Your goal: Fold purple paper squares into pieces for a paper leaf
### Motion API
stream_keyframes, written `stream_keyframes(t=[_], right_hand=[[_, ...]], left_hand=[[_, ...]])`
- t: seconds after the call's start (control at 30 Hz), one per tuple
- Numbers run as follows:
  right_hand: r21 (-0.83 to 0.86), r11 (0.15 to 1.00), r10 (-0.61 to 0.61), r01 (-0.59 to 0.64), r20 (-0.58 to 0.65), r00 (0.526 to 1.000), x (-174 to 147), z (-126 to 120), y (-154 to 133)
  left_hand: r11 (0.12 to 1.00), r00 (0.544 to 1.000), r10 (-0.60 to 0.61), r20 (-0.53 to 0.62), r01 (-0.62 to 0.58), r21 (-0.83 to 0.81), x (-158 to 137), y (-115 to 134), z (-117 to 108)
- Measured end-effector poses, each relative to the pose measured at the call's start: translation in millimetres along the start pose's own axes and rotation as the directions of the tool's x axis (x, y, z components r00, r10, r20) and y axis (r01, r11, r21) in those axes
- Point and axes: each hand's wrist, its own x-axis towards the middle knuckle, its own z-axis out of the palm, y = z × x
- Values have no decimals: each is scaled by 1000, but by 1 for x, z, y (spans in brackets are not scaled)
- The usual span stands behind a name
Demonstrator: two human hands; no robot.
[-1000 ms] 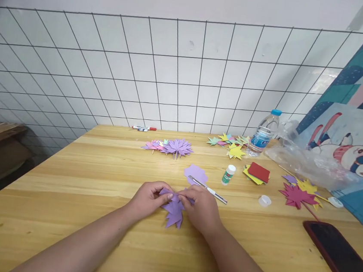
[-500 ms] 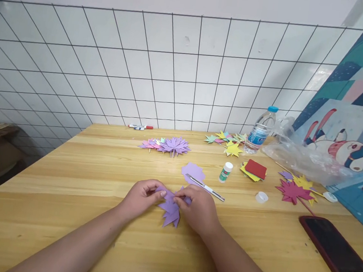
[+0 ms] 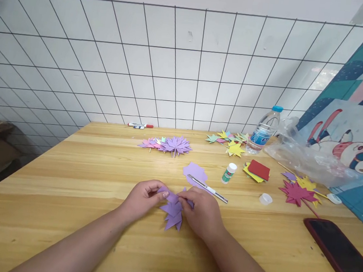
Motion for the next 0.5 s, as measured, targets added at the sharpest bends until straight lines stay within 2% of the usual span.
stream_keyframes(t=[0.5], right_hand=[[42, 999, 17, -16, -21, 1000, 0, -4, -2]], left_hand=[[996, 999, 24, 48, -28, 84, -3, 4, 0]])
